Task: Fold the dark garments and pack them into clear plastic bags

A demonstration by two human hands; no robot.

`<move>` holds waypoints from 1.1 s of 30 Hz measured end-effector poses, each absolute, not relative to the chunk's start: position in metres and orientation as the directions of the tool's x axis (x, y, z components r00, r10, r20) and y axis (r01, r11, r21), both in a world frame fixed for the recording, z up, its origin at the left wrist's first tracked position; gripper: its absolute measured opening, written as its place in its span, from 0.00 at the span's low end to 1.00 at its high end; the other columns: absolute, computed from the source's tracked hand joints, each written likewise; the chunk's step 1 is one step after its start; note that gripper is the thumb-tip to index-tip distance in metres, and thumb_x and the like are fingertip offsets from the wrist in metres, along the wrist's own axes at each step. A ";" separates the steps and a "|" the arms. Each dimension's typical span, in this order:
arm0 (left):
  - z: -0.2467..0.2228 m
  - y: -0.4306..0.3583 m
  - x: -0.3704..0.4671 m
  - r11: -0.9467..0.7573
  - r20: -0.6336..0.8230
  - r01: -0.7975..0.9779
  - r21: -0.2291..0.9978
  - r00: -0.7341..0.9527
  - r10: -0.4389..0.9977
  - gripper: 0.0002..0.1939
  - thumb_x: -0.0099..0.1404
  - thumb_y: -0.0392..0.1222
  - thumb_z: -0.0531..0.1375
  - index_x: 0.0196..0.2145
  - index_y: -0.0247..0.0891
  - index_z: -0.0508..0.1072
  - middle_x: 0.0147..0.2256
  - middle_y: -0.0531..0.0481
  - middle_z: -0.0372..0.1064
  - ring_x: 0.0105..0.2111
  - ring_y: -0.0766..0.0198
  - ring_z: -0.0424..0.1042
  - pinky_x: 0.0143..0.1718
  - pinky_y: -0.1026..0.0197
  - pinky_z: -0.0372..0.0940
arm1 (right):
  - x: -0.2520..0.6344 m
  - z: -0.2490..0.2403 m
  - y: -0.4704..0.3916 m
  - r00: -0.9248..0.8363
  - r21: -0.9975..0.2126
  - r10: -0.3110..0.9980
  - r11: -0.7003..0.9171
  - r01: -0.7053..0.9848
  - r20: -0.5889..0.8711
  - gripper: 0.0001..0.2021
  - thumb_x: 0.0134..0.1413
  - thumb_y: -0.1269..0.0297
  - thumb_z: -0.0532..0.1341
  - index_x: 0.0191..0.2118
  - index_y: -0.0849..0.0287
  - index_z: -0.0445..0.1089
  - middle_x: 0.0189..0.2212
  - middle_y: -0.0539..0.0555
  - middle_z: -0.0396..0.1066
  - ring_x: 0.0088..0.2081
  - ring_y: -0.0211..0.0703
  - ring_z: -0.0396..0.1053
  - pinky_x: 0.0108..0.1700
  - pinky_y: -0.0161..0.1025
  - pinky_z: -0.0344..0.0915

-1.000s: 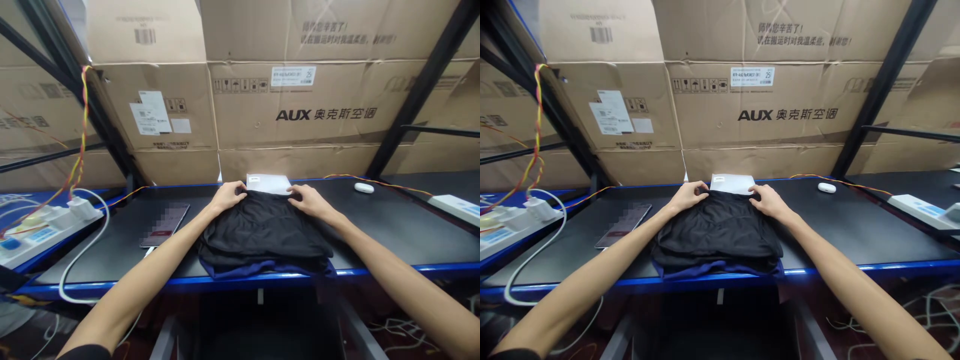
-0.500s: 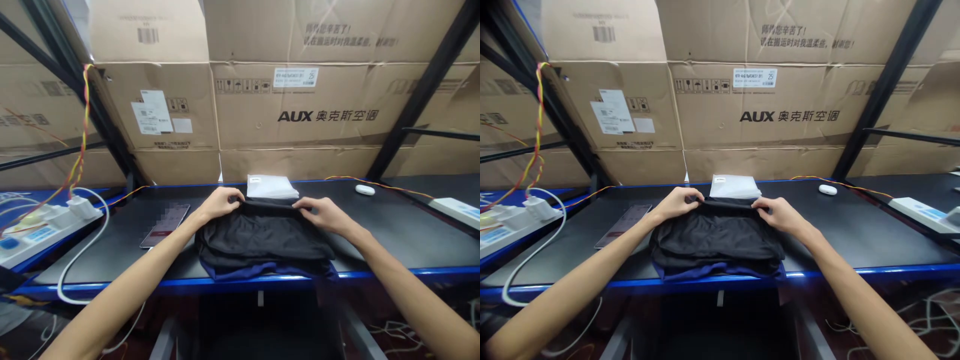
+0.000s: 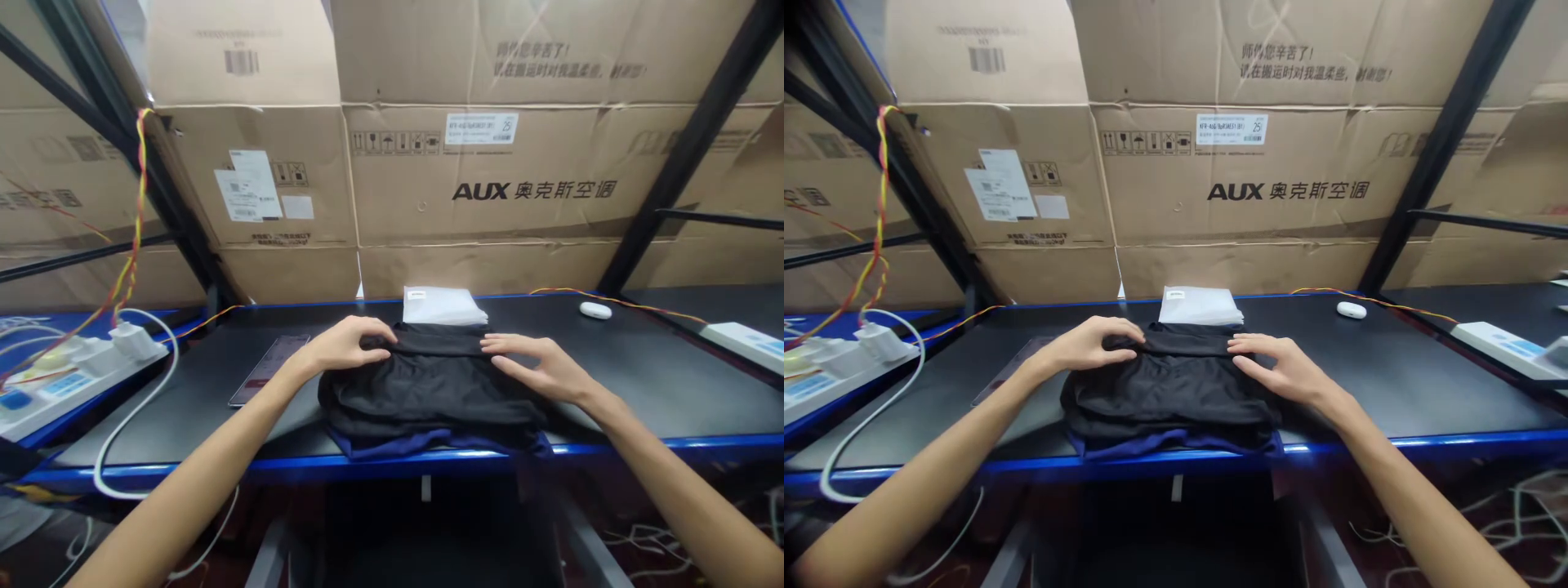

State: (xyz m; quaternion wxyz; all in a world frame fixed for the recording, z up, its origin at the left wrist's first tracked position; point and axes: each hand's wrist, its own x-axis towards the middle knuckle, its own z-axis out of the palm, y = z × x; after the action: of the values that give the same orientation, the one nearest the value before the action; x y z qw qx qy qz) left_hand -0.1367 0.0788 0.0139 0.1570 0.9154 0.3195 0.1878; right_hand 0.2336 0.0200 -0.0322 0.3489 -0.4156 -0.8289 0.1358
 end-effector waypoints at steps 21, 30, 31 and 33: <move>0.033 0.060 -0.155 -0.567 0.174 0.647 0.510 0.568 0.804 0.17 0.67 0.53 0.55 0.40 0.37 0.75 0.31 0.52 0.72 0.30 0.63 0.68 0.34 0.64 0.61 | 0.238 -0.027 -0.004 -0.172 -0.828 0.966 0.254 0.500 0.193 0.21 0.54 0.42 0.63 0.28 0.56 0.69 0.24 0.49 0.69 0.28 0.42 0.66 0.31 0.38 0.62; -0.006 0.087 -0.151 -0.479 0.191 0.854 0.202 0.445 0.875 0.15 0.65 0.55 0.57 0.39 0.44 0.78 0.34 0.49 0.76 0.35 0.56 0.73 0.36 0.61 0.61 | 0.230 -0.042 0.018 -0.100 -0.633 0.949 0.276 0.723 0.299 0.18 0.48 0.44 0.64 0.32 0.52 0.61 0.17 0.43 0.66 0.21 0.40 0.61 0.28 0.38 0.59; -0.008 0.087 -0.151 -0.465 0.174 0.864 0.194 0.436 0.883 0.16 0.65 0.56 0.57 0.39 0.44 0.77 0.35 0.49 0.77 0.36 0.55 0.74 0.36 0.61 0.62 | 0.230 -0.044 0.018 -0.112 -0.625 0.950 0.277 0.730 0.290 0.17 0.49 0.45 0.63 0.32 0.51 0.60 0.16 0.43 0.66 0.20 0.40 0.61 0.28 0.38 0.59; -0.010 0.086 -0.152 -0.444 0.164 0.877 0.185 0.418 0.894 0.17 0.66 0.57 0.56 0.40 0.44 0.77 0.36 0.48 0.77 0.36 0.54 0.74 0.36 0.60 0.63 | 0.231 -0.045 0.017 -0.124 -0.611 0.951 0.279 0.741 0.283 0.17 0.49 0.46 0.63 0.34 0.51 0.58 0.17 0.42 0.66 0.20 0.41 0.62 0.28 0.39 0.60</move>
State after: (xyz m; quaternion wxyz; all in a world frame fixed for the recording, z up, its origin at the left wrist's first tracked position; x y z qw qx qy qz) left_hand -0.1524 0.0862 -0.0099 0.0350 0.8413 0.5261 0.1195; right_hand 0.2314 0.0174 -0.0447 0.3223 -0.5779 -0.7318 0.1629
